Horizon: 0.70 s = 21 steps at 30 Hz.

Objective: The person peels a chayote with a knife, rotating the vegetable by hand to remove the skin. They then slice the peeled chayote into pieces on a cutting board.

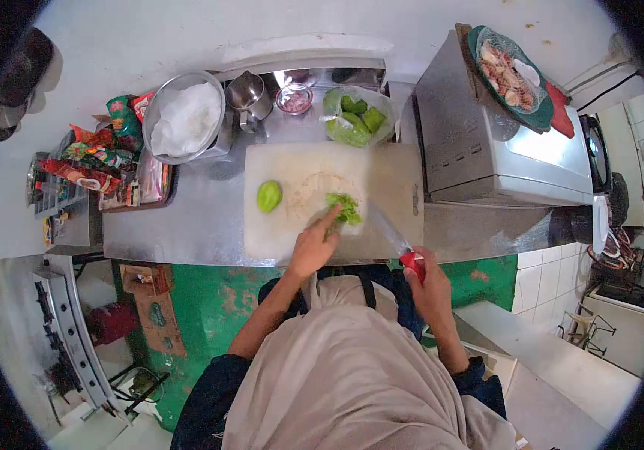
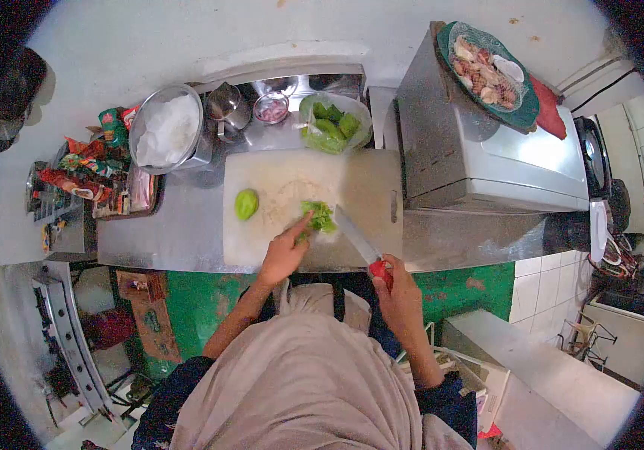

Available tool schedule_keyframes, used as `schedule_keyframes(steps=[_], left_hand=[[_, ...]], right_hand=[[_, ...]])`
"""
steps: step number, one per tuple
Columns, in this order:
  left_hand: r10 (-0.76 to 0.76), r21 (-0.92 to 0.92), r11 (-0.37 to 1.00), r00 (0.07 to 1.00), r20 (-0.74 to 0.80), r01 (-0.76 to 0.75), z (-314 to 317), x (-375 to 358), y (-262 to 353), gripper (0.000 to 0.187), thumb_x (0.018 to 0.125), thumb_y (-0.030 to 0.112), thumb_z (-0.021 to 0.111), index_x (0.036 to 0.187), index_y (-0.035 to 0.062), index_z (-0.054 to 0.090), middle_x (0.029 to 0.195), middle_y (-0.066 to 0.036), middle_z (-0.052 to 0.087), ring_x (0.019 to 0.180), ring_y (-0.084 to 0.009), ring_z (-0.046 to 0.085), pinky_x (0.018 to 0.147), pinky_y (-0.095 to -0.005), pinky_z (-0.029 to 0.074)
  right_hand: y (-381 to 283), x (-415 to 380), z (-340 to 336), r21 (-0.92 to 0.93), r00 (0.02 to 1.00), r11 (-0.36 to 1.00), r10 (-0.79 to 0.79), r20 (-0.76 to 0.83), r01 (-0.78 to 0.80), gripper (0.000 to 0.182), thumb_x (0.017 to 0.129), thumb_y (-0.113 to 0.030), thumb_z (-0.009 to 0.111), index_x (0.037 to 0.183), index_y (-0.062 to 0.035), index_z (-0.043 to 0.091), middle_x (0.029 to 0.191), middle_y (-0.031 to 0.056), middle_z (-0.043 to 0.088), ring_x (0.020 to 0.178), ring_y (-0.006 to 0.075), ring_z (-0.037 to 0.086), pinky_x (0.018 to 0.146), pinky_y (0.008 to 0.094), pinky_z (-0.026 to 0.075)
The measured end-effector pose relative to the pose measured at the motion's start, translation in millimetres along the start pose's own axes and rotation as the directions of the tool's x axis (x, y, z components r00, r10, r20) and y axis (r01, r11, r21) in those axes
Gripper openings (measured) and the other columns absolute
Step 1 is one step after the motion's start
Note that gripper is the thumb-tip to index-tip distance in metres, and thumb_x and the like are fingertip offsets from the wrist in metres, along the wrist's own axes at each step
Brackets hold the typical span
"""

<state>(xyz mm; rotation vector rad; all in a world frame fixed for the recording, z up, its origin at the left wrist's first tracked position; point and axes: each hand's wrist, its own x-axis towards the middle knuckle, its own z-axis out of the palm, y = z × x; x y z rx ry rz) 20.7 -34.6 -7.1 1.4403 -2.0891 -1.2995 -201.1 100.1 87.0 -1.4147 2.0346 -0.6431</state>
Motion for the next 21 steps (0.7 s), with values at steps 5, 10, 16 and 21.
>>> schedule_keyframes(steps=[5,10,16,21], left_hand=[[-0.203,-0.933,0.141,0.932,0.299,0.33,-15,4,9,0.052,0.088,0.025,0.046,0.137,0.0103,0.043,0.131,-0.016,0.052,0.125,-0.029,0.047,0.102,-0.0482,0.039],[-0.065,-0.896,-0.383,0.961,0.267,0.224,-30,6,36,0.052,0.088,0.024,0.044,0.137,0.0083,0.043,0.139,-0.016,0.045,0.131,-0.028,0.041,0.109,-0.0483,0.031],[-0.024,-0.948,-0.319,0.999,0.032,0.023,-28,9,80,0.055,0.088,0.022,0.041,0.141,0.0095,0.037,0.146,-0.015,0.037,0.136,-0.028,0.034,0.108,-0.048,0.033],[-0.043,-0.978,-0.11,0.984,-0.174,-0.178,-24,3,119,0.057,0.089,0.025,0.042,0.144,0.013,0.034,0.147,-0.01,0.037,0.115,-0.0204,0.049,0.096,-0.039,0.045]], right_hand=[[13,4,7,0.454,0.961,0.848,0.217,0.171,-0.272,0.037,0.096,-0.022,0.052,0.129,-0.0078,0.044,0.087,0.0103,0.067,0.061,0.0165,0.059,0.056,0.029,0.049],[-8,6,8,0.702,0.941,0.627,0.211,0.265,-0.338,0.04,0.095,-0.018,0.054,0.131,-0.007,0.042,0.084,0.0075,0.064,0.055,0.008,0.052,0.048,0.0217,0.043],[-49,22,23,0.75,0.994,0.653,0.095,0.057,-0.106,0.048,0.089,-0.016,0.064,0.129,-0.0043,0.04,0.091,0.0066,0.062,0.061,0.0065,0.05,0.052,0.0204,0.043],[-65,47,31,0.69,0.992,0.713,-0.08,-0.093,0.122,0.059,0.084,-0.021,0.07,0.13,-0.0003,0.038,0.101,0.0088,0.063,0.084,0.0149,0.057,0.074,0.0277,0.048]])
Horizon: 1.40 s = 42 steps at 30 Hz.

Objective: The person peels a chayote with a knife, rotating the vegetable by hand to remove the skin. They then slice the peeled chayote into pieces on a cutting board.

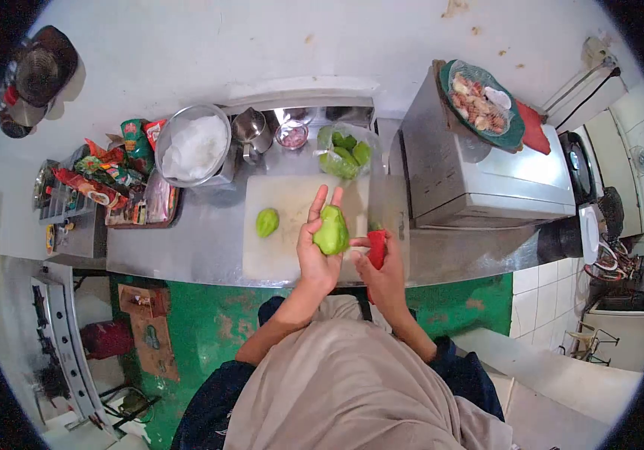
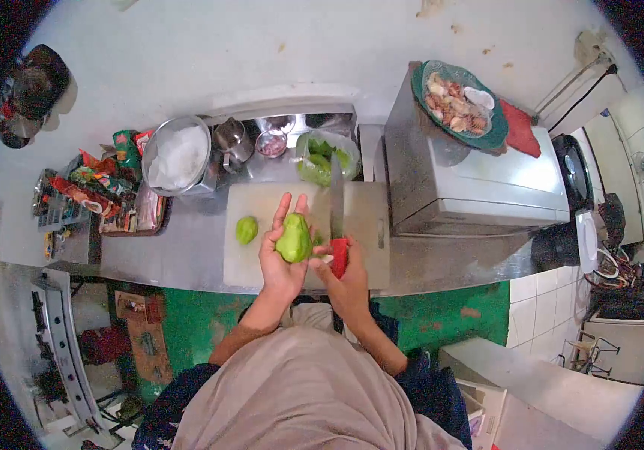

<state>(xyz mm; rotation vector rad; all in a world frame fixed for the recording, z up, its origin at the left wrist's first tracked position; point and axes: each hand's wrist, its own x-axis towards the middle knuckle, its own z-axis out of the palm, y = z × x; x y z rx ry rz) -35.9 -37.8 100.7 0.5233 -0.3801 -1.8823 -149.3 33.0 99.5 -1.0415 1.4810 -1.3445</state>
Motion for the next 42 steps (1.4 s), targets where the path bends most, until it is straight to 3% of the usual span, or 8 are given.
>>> schedule_keyframes(steps=[7,12,18,21,24,27,33,42], left_hand=[[0.003,0.079,0.997,1.0,0.02,-0.005,29,-10,-9,0.05,0.091,0.025,0.045,0.137,0.0081,0.038,0.137,-0.011,0.047,0.1,-0.0185,0.056,0.087,-0.0347,0.049],[0.007,0.232,0.973,0.999,-0.037,0.002,27,-12,-14,0.03,0.092,0.017,0.05,0.118,0.0015,0.048,0.113,-0.012,0.06,0.101,-0.0209,0.061,0.088,-0.0367,0.049],[-0.046,-0.06,0.998,0.964,-0.262,0.032,12,-10,-23,0.026,0.091,0.019,0.053,0.111,0.0026,0.053,0.11,-0.012,0.061,0.091,-0.0182,0.062,0.081,-0.0297,0.051],[-0.042,-0.404,0.913,0.997,0.068,0.066,-12,-9,-21,0.029,0.087,0.017,0.054,0.112,0.0028,0.054,0.114,-0.013,0.061,0.09,-0.0191,0.062,0.079,-0.0272,0.051],[-0.003,-0.566,0.819,0.988,0.156,0.092,-11,-12,-17,0.034,0.084,0.015,0.055,0.116,0.0035,0.053,0.118,-0.015,0.06,0.095,-0.0214,0.061,0.081,-0.0303,0.051],[-0.008,-0.572,0.82,0.998,-0.065,-0.031,7,-21,-13,0.04,0.082,0.014,0.056,0.121,0.0059,0.055,0.118,-0.012,0.06,0.098,-0.022,0.061,0.085,-0.0335,0.051],[0.137,-0.488,0.857,0.986,-0.093,-0.165,20,-31,-8,0.051,0.082,0.008,0.052,0.133,0.011,0.045,0.115,-0.012,0.058,0.108,-0.0257,0.056,0.101,-0.042,0.045],[0.014,-0.609,0.78,0.977,-0.212,-0.143,0,-25,-21,0.018,0.094,0.017,0.049,0.102,0.002,0.055,0.106,-0.015,0.059,0.109,-0.0289,0.057,0.099,-0.0426,0.048]], right_hand=[[-27,10,-10,-0.044,0.998,0.997,-0.063,0.01,0.064,0.078,0.077,-0.02,0.076,0.138,0.0006,0.032,0.116,0.0145,0.055,0.1,0.0184,0.056,0.088,0.0308,0.046],[-38,22,-26,-0.015,0.993,0.997,-0.078,0.083,0.08,0.076,0.08,-0.019,0.074,0.141,-0.0023,0.031,0.112,0.0123,0.055,0.093,0.015,0.055,0.082,0.0277,0.047],[-32,20,-37,-0.05,0.993,0.993,-0.103,0.05,0.106,0.054,0.093,-0.016,0.058,0.14,-0.004,0.035,0.097,0.0032,0.06,0.064,0.0049,0.048,0.051,0.0171,0.039],[-33,11,-48,-0.076,0.992,0.996,-0.043,0.115,0.052,0.043,0.097,-0.016,0.051,0.138,-0.0049,0.042,0.093,0.0026,0.062,0.06,0.0041,0.046,0.049,0.017,0.037],[-30,-3,-57,-0.115,0.969,0.992,-0.013,0.248,0.043,0.04,0.098,-0.017,0.05,0.136,-0.0079,0.047,0.097,0.0032,0.061,0.067,0.0072,0.049,0.058,0.0216,0.042],[-30,-16,-61,-0.209,0.941,0.967,-0.068,0.332,0.143,0.04,0.096,-0.017,0.052,0.136,-0.0104,0.049,0.097,0.0051,0.061,0.071,0.012,0.053,0.062,0.0262,0.045],[-17,-24,-76,-0.392,0.832,0.769,-0.314,0.456,0.505,0.04,0.093,-0.012,0.056,0.133,-0.0113,0.052,0.09,0.0097,0.06,0.076,0.0222,0.059,0.065,0.0333,0.048],[-9,-31,-89,-0.469,0.736,0.591,-0.366,0.569,0.656,0.051,0.085,-0.013,0.064,0.132,-0.0258,0.053,0.088,0.0106,0.06,0.076,0.0269,0.06,0.065,0.0371,0.051]])
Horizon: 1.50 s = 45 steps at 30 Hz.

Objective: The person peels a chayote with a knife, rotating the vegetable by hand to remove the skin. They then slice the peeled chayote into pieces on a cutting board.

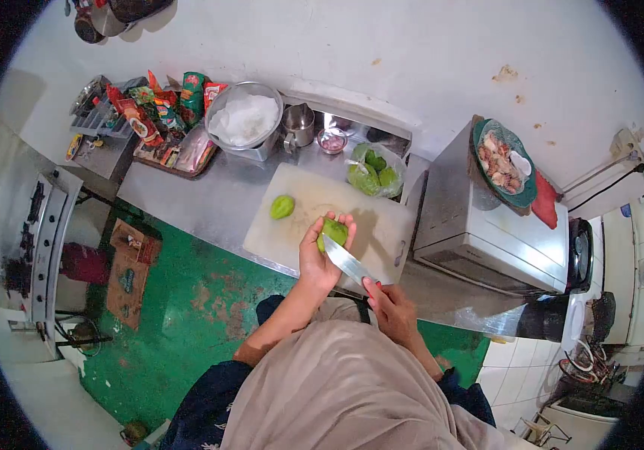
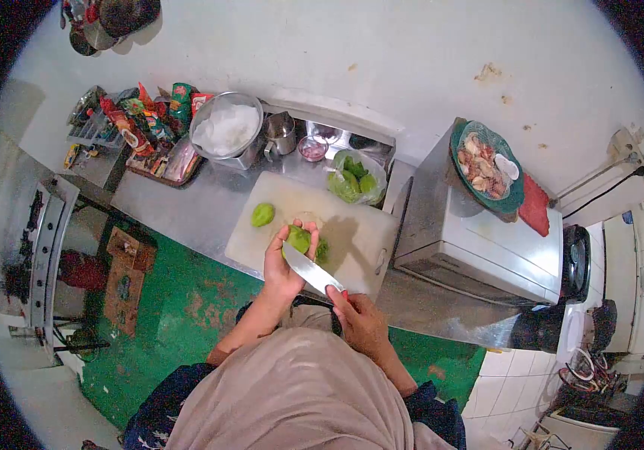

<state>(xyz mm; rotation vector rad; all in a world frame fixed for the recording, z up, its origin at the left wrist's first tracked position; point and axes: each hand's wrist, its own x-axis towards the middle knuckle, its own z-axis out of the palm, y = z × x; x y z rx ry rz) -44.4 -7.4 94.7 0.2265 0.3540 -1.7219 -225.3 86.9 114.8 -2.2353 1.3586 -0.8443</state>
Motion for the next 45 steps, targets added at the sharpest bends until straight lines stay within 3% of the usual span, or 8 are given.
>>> schedule_keyframes(steps=[7,13,27,36,45], left_hand=[[0.015,-0.003,1.0,1.0,-0.007,-0.015,-3,1,-6,0.017,0.094,0.016,0.05,0.097,0.0002,0.055,0.104,-0.017,0.06,0.108,-0.0302,0.058,0.099,-0.0422,0.049],[0.01,0.021,1.0,1.0,-0.017,-0.01,-9,4,-6,0.016,0.094,0.015,0.05,0.096,0.0004,0.055,0.101,-0.018,0.06,0.104,-0.0299,0.059,0.097,-0.0416,0.05],[-0.013,0.001,1.0,0.995,-0.095,0.014,-7,0,-7,0.017,0.094,0.014,0.049,0.092,-0.0011,0.054,0.097,-0.017,0.059,0.102,-0.03,0.059,0.096,-0.0402,0.051],[0.061,0.166,0.985,0.992,-0.109,-0.043,-7,-2,-5,0.015,0.094,0.016,0.049,0.093,0.0022,0.055,0.088,-0.015,0.06,0.095,-0.0286,0.061,0.093,-0.0391,0.053],[0.115,0.295,0.951,0.99,-0.08,-0.087,-13,-1,-5,0.016,0.096,0.016,0.045,0.101,0.0022,0.049,0.089,-0.016,0.059,0.094,-0.0329,0.06,0.093,-0.0417,0.052]], right_hand=[[8,0,-3,-0.083,0.998,0.995,-0.066,-0.023,0.064,0.054,0.081,-0.015,0.069,0.131,-0.0284,0.054,0.082,0.0079,0.06,0.072,0.0252,0.06,0.057,0.0388,0.051],[10,-3,-3,-0.154,0.999,0.987,-0.035,-0.001,0.034,0.052,0.08,-0.016,0.07,0.129,-0.0286,0.056,0.082,0.0067,0.059,0.07,0.0248,0.059,0.055,0.0375,0.051],[10,-3,-2,-0.212,0.998,0.975,-0.067,-0.002,0.065,0.047,0.079,-0.019,0.07,0.125,-0.025,0.06,0.084,0.0049,0.059,0.073,0.023,0.059,0.058,0.0361,0.051],[6,-3,8,-0.235,0.998,0.971,-0.053,-0.015,0.048,0.045,0.08,-0.017,0.068,0.125,-0.0227,0.061,0.083,0.005,0.058,0.073,0.0229,0.058,0.06,0.0348,0.051],[2,1,15,-0.212,0.999,0.977,-0.027,-0.024,0.021,0.045,0.082,-0.017,0.066,0.126,-0.0221,0.06,0.082,0.0058,0.053,0.073,0.0234,0.057,0.059,0.0364,0.05]])
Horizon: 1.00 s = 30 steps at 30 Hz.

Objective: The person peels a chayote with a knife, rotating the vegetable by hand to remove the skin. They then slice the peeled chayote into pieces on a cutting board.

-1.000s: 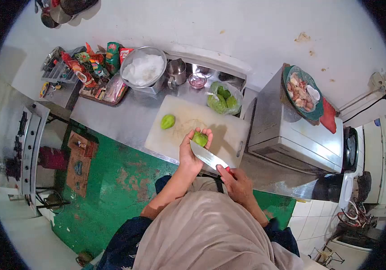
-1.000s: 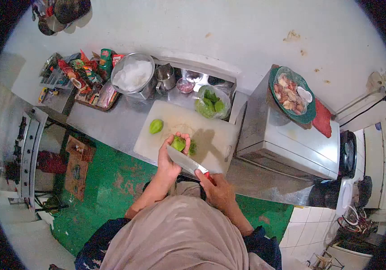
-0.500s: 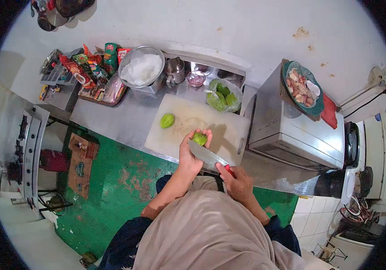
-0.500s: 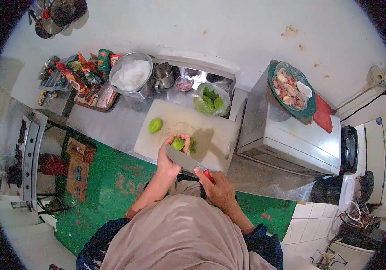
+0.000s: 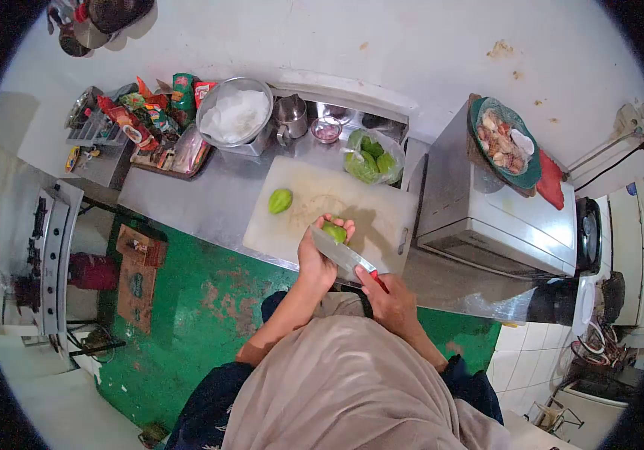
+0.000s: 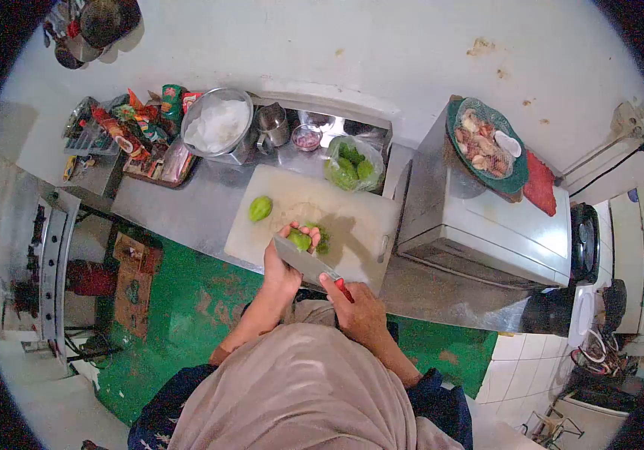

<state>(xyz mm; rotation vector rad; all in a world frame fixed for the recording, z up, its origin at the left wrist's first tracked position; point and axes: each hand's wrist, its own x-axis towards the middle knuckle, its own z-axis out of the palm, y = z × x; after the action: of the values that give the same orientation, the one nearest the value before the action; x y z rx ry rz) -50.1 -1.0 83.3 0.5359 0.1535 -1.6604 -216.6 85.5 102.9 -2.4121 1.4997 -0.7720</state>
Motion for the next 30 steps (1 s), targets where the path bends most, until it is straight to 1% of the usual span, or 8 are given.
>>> schedule_keyframes(steps=[9,10,12,16,18,22,24,30], left_hand=[[-0.037,0.173,0.984,0.999,0.032,0.031,-4,3,-3,0.018,0.096,0.017,0.044,0.098,0.0008,0.051,0.094,-0.017,0.061,0.096,-0.0318,0.061,0.093,-0.0415,0.05],[-0.058,0.22,0.974,0.998,-0.017,0.06,-1,-1,-4,0.019,0.096,0.018,0.044,0.099,0.0013,0.052,0.095,-0.017,0.062,0.097,-0.0312,0.061,0.093,-0.0406,0.05],[-0.092,0.31,0.943,0.989,-0.116,0.124,9,-10,-5,0.021,0.096,0.019,0.044,0.101,0.0024,0.055,0.098,-0.017,0.064,0.099,-0.0301,0.061,0.093,-0.0388,0.05],[-0.105,0.27,0.957,0.994,-0.037,0.111,-7,7,-3,0.024,0.096,0.022,0.043,0.102,0.003,0.057,0.106,-0.018,0.064,0.102,-0.0289,0.062,0.094,-0.0382,0.049],[-0.1,0.246,0.963,0.992,-0.072,0.115,-1,4,-2,0.023,0.095,0.022,0.046,0.102,0.0031,0.058,0.107,-0.017,0.064,0.102,-0.0283,0.062,0.095,-0.0383,0.048],[-0.114,0.151,0.982,0.993,0.015,0.111,-12,8,-2,0.02,0.092,0.022,0.051,0.101,0.0049,0.058,0.109,-0.016,0.065,0.103,-0.0256,0.062,0.093,-0.0367,0.047],[-0.128,0.153,0.981,0.991,0.028,0.122,-14,10,0,0.019,0.092,0.022,0.053,0.101,0.0066,0.058,0.11,-0.014,0.065,0.103,-0.0245,0.061,0.091,-0.0352,0.047],[-0.111,0.293,0.948,0.992,-0.062,0.124,-3,4,2,0.019,0.092,0.028,0.052,0.103,0.0131,0.056,0.107,-0.008,0.067,0.09,-0.0193,0.061,0.078,-0.0312,0.048]], right_hand=[[-4,4,2,0.084,0.997,0.994,0.068,0.027,-0.07,0.046,0.085,-0.018,0.064,0.13,-0.0216,0.056,0.082,0.007,0.051,0.073,0.0244,0.056,0.06,0.0381,0.05],[-4,6,2,0.092,0.996,0.992,0.087,0.025,-0.089,0.045,0.085,-0.018,0.063,0.13,-0.0214,0.056,0.082,0.0075,0.052,0.073,0.0248,0.056,0.061,0.0382,0.05],[3,11,2,0.204,0.973,0.953,0.204,0.107,-0.223,0.045,0.087,-0.016,0.061,0.131,-0.0211,0.055,0.083,0.009,0.053,0.074,0.026,0.057,0.064,0.0384,0.049],[7,14,-1,0.551,0.922,0.742,0.346,0.173,-0.382,0.044,0.089,-0.014,0.057,0.132,-0.0208,0.053,0.085,0.0112,0.057,0.076,0.0284,0.059,0.067,0.0384,0.048],[6,11,-8,0.465,0.942,0.82,0.276,0.191,-0.334,0.044,0.09,-0.015,0.057,0.133,-0.0208,0.053,0.086,0.011,0.058,0.076,0.0283,0.059,0.067,0.0386,0.048],[7,-1,-9,0.295,0.97,0.937,0.129,0.205,-0.187,0.045,0.089,-0.017,0.059,0.133,-0.0223,0.052,0.086,0.0103,0.058,0.075,0.0272,0.059,0.066,0.0388,0.049],[9,-6,-6,0.232,0.967,0.957,0.122,0.222,-0.174,0.045,0.089,-0.019,0.06,0.133,-0.0233,0.052,0.086,0.0094,0.058,0.075,0.0266,0.059,0.065,0.0389,0.049],[10,-9,-6,0.178,0.985,0.979,0.076,0.154,-0.104,0.048,0.087,-0.021,0.063,0.133,-0.0252,0.052,0.085,0.0072,0.057,0.075,0.0252,0.06,0.063,0.0385,0.051]])
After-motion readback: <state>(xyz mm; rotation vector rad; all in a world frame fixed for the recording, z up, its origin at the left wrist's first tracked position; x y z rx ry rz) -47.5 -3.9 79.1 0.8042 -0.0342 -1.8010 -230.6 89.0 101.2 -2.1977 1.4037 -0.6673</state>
